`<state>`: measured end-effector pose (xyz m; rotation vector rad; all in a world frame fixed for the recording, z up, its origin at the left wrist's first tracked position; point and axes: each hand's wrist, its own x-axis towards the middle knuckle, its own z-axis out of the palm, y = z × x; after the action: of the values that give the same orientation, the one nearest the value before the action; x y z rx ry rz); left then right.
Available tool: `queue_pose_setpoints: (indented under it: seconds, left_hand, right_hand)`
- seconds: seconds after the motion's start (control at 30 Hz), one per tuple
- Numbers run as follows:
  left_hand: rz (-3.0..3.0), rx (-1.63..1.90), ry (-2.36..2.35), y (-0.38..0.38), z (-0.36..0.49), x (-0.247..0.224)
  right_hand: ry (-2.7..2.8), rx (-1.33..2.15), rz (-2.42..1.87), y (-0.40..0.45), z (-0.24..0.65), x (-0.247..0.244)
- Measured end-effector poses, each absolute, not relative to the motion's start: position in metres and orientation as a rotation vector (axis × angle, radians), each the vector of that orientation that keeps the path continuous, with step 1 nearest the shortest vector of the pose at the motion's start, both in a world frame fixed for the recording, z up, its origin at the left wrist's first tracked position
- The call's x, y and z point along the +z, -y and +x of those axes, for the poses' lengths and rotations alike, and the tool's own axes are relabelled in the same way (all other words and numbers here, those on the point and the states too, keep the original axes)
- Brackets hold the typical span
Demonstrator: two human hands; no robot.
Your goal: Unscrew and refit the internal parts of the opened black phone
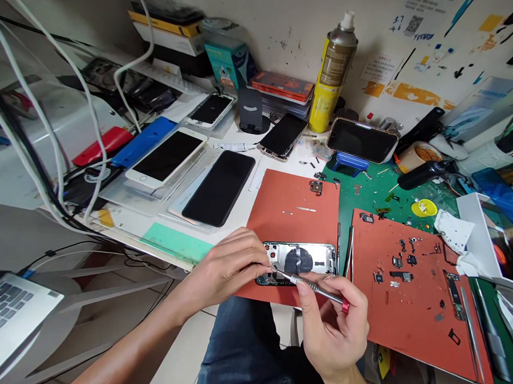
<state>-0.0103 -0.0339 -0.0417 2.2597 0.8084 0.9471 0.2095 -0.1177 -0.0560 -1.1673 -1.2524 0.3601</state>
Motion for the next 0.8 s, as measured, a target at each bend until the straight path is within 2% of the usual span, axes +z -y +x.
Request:
queue_pose_setpoints:
  seconds: [0.5, 0.67, 0.8]
  left_hand:
    - [2.275, 0.971, -0.857, 0.034, -0.011, -0.039]
    - [2.431, 0.823, -0.873, 0.037, -0.013, -0.032]
    - [2.609, 0.604, -0.897, 0.038, -0.016, -0.029]
  right_hand:
    - [1.180, 0.354, -1.208, 0.117, 0.206, -0.049]
    - [0.746, 0.215, -1.326, 0.130, 0.205, -0.024]
    - [0.512, 0.316, -1.422, 0.152, 0.210, -0.015]
